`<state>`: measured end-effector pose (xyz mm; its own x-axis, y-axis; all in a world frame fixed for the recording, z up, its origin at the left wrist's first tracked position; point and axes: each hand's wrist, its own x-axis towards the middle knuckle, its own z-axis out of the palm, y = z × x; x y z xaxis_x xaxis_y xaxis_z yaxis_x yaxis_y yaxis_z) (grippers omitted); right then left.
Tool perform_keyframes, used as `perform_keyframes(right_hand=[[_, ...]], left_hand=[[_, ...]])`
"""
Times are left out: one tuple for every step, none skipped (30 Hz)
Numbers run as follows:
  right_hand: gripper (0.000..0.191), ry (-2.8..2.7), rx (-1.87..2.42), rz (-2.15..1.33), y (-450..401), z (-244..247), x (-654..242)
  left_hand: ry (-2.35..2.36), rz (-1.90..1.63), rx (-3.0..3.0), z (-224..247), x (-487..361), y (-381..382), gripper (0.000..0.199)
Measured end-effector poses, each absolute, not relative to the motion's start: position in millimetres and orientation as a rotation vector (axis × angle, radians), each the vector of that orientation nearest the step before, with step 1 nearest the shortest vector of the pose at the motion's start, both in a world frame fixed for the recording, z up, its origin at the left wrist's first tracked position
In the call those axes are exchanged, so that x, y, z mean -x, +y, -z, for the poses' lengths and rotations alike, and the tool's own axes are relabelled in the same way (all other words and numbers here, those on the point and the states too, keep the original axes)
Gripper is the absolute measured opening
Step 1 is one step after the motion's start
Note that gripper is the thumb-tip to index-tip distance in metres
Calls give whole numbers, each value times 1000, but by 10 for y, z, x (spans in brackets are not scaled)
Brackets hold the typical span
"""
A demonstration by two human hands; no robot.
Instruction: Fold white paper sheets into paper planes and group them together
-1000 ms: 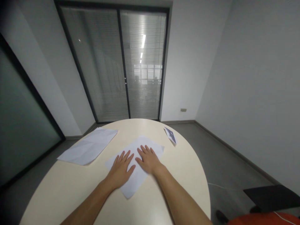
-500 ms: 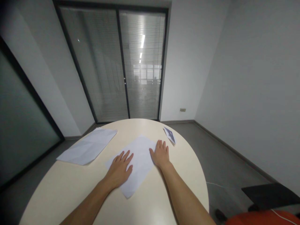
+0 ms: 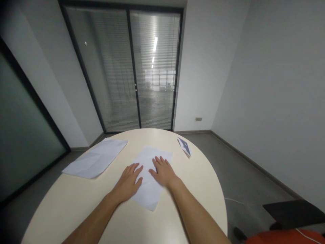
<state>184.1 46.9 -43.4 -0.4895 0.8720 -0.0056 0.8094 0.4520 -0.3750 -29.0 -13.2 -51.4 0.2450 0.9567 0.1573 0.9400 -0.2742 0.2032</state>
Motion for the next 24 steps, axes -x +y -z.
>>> perform_keyframes(right_hand=[[75,-2474,1548,-469,501,446,-1869],[74,-2436,1621,-449,533,460,-1899],[74,-2398,1685,-427,562,474,-1927],[73,-2359,1741,-399,588,488,-1952],[71,-2320,1798,-370,610,502,-1972],[70,-2283,1845,-343,627,515,-1986],[69,-2250,1882,-318,641,527,-1994],[68,-2221,1912,-297,651,536,-1997],[67,-2193,1935,-280,658,542,-1995],[66,-2167,1956,-267,663,545,-1992],[65,-2144,1973,-253,666,543,-1986],[64,-2126,1984,-235,666,537,-1980],[62,-2117,1987,-215,663,527,-1974],[60,-2120,1972,-197,656,514,-1967],[58,-2139,1935,-187,645,497,-1959],[56,-2172,1878,-194,629,477,-1949],[56,-2215,1803,-216,607,455,-1936],[57,-2268,1714,-260,579,432,-1919],[59,-2326,1617,-317,547,409,-1900],[60,-2391,1508,-370,513,386,-1877],[62,-2463,1401,-424,478,365,-1853],[63,-2533,1307,-477,445,347,-1831],[63,-2580,1253,-515,416,332,-1811],[65,-2614,1224,-544,395,321,-1796]], left_hand=[[1827,-359,-2411,540,309,-129,56],[1806,-340,-2397,564,327,-126,58],[1792,-331,-2388,585,344,-124,59],[1785,-328,-2384,602,358,-121,60],[1783,-329,-2383,615,370,-120,61],[1783,-330,-2383,624,379,-118,61],[1784,-330,-2384,628,385,-118,61],[1784,-330,-2387,629,389,-119,62],[1784,-331,-2391,627,391,-120,62],[1784,-334,-2396,623,393,-123,62],[1784,-338,-2402,617,394,-127,62],[1787,-342,-2408,611,393,-131,61],[1790,-345,-2415,606,391,-135,61],[1797,-347,-2422,601,387,-137,60],[1807,-350,-2429,599,379,-138,59],[1820,-356,-2436,598,368,-136,59],[1839,-363,-2442,598,355,-130,57],[1864,-372,-2445,599,339,-123,56],[1895,-380,-2443,599,321,-113,54],[1930,-383,-2439,597,304,-103,53],[1966,-382,-2431,594,288,-93,53],[2002,-377,-2421,589,275,-84,52],[2032,-370,-2411,584,266,-78,53],[2053,-362,-2401,579,261,-73,53]])
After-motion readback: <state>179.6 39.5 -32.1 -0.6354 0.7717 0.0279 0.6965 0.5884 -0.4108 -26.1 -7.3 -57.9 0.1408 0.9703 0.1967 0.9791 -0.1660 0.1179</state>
